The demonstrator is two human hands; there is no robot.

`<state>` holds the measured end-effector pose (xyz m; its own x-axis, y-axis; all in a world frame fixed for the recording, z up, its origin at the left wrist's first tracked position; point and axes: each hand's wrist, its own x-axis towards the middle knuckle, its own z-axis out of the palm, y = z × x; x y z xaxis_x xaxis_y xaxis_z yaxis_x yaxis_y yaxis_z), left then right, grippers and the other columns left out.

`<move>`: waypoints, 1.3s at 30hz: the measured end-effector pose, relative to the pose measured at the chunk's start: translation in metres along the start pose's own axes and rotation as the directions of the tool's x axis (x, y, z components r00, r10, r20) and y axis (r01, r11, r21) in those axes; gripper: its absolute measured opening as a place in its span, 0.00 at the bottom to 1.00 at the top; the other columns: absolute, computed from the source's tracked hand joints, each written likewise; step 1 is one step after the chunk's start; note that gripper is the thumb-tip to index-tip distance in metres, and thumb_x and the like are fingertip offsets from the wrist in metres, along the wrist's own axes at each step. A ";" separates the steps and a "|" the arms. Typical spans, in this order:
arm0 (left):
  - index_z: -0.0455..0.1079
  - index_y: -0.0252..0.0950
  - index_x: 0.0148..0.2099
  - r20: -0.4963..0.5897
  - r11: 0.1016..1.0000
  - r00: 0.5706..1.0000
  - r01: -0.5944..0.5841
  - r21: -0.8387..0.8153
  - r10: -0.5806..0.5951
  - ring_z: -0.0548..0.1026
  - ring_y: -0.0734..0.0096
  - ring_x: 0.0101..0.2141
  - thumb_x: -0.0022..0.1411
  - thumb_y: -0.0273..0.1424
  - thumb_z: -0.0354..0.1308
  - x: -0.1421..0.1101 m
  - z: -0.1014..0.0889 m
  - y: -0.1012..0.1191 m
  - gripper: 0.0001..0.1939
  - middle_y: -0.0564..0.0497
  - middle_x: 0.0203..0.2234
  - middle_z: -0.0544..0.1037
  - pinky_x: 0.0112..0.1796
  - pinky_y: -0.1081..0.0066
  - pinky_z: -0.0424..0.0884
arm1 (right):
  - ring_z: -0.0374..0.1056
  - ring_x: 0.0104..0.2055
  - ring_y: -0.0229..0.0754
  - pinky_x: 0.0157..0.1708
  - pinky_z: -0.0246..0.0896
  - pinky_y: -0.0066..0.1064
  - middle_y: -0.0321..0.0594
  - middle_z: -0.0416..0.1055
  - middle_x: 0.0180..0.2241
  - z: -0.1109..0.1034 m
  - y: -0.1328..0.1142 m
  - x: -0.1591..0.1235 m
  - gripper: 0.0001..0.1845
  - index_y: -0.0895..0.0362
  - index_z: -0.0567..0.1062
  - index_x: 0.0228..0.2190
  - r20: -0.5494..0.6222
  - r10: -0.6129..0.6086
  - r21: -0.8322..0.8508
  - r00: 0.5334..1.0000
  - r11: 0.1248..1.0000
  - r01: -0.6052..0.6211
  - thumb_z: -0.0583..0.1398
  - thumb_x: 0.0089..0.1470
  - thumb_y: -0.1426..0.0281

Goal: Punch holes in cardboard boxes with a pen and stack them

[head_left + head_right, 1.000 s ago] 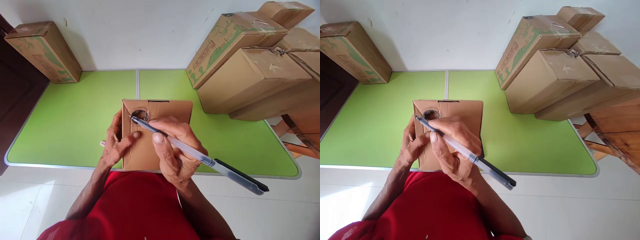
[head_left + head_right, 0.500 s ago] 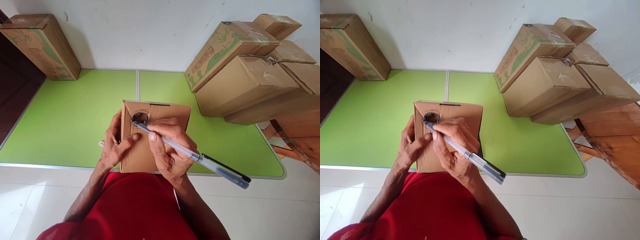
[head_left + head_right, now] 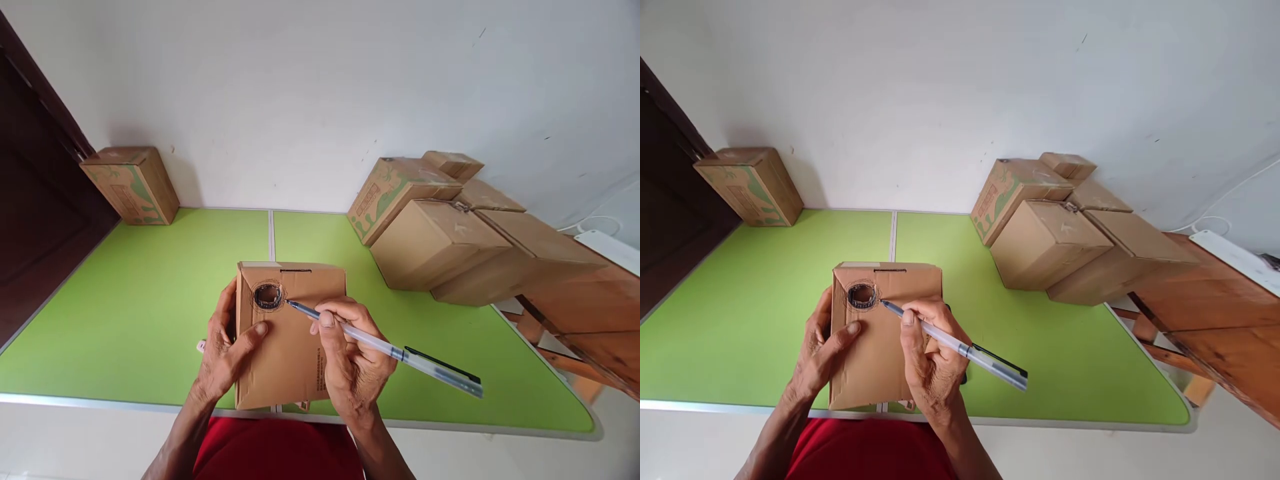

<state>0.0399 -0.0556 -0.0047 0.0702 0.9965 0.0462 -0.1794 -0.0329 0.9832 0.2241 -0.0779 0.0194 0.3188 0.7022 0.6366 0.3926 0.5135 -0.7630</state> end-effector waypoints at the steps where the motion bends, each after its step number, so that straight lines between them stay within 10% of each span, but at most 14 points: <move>1: 0.72 0.40 0.69 -0.002 1.000 1.000 0.001 -0.006 -0.001 0.81 0.42 0.59 0.61 0.47 0.76 0.000 -0.001 -0.001 0.39 0.39 0.60 0.82 0.56 0.54 0.82 | 0.72 0.28 0.34 0.29 0.67 0.26 0.30 0.76 0.30 0.001 0.001 0.000 0.04 0.51 0.80 0.42 -0.013 0.007 0.014 1.000 1.000 -0.006 0.63 0.72 0.70; 9: 0.71 0.41 0.71 -0.066 0.997 0.996 0.069 0.039 -0.066 0.81 0.38 0.62 0.56 0.51 0.78 -0.002 -0.006 -0.003 0.45 0.38 0.64 0.81 0.53 0.56 0.85 | 0.78 0.37 0.39 0.35 0.72 0.29 0.35 0.79 0.36 0.012 -0.007 0.003 0.04 0.50 0.78 0.45 0.046 0.033 0.080 0.998 0.996 -0.037 0.62 0.76 0.67; 14: 0.76 0.42 0.65 -0.191 0.992 0.982 0.026 0.124 -0.002 0.83 0.48 0.50 0.52 0.53 0.79 0.011 -0.023 -0.001 0.43 0.43 0.53 0.85 0.39 0.66 0.82 | 0.78 0.38 0.40 0.37 0.77 0.31 0.38 0.80 0.42 -0.022 0.018 0.024 0.10 0.49 0.79 0.54 -0.113 -0.105 -0.044 0.988 0.994 0.100 0.60 0.77 0.69; 18: 0.80 0.42 0.62 -0.251 0.986 0.964 -0.043 0.162 0.084 0.79 0.59 0.42 0.52 0.50 0.79 0.019 -0.033 0.001 0.38 0.48 0.47 0.84 0.37 0.69 0.78 | 0.79 0.49 0.46 0.48 0.79 0.37 0.50 0.80 0.49 -0.078 0.098 0.037 0.20 0.57 0.81 0.55 0.326 -0.142 -0.611 0.935 0.722 0.323 0.52 0.76 0.78; 19: 0.80 0.42 0.61 -0.265 0.985 0.960 -0.048 0.166 0.092 0.78 0.60 0.42 0.52 0.49 0.80 0.019 -0.034 0.002 0.38 0.48 0.46 0.84 0.37 0.69 0.77 | 0.78 0.51 0.46 0.47 0.79 0.35 0.50 0.79 0.50 -0.089 0.120 0.038 0.25 0.57 0.81 0.56 0.520 -0.017 -0.669 0.854 0.613 0.420 0.49 0.73 0.83; 23: 0.81 0.42 0.60 -0.309 0.982 0.946 -0.044 0.181 0.100 0.77 0.62 0.42 0.51 0.48 0.80 0.017 -0.036 0.002 0.37 0.49 0.46 0.84 0.37 0.70 0.74 | 0.76 0.45 0.48 0.38 0.75 0.33 0.46 0.78 0.42 -0.112 0.179 0.039 0.26 0.57 0.84 0.46 0.695 0.137 -0.643 0.706 0.558 0.525 0.51 0.65 0.88; 28: 0.81 0.41 0.57 -0.286 0.975 0.948 -0.077 0.208 0.136 0.76 0.63 0.42 0.51 0.46 0.80 0.020 -0.031 -0.001 0.33 0.50 0.44 0.84 0.38 0.71 0.73 | 0.72 0.49 0.52 0.46 0.73 0.39 0.53 0.77 0.46 -0.099 0.196 0.033 0.22 0.60 0.82 0.51 0.789 0.188 -0.566 0.585 0.595 0.571 0.53 0.69 0.86; 39: 0.80 0.40 0.51 -0.266 0.990 0.960 -0.059 0.126 0.091 0.75 0.65 0.40 0.50 0.42 0.80 0.051 -0.027 -0.016 0.28 0.50 0.44 0.82 0.37 0.73 0.73 | 0.69 0.59 0.55 0.53 0.68 0.42 0.57 0.77 0.56 -0.062 0.206 0.073 0.30 0.63 0.79 0.62 0.783 0.295 -0.590 0.547 0.629 0.506 0.46 0.71 0.86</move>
<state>0.0196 -0.0023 -0.0232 -0.2101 0.9738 0.0869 -0.0578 -0.1011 0.9932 0.3819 0.0481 -0.0842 -0.3858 0.9219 0.0358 0.9173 0.3875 -0.0916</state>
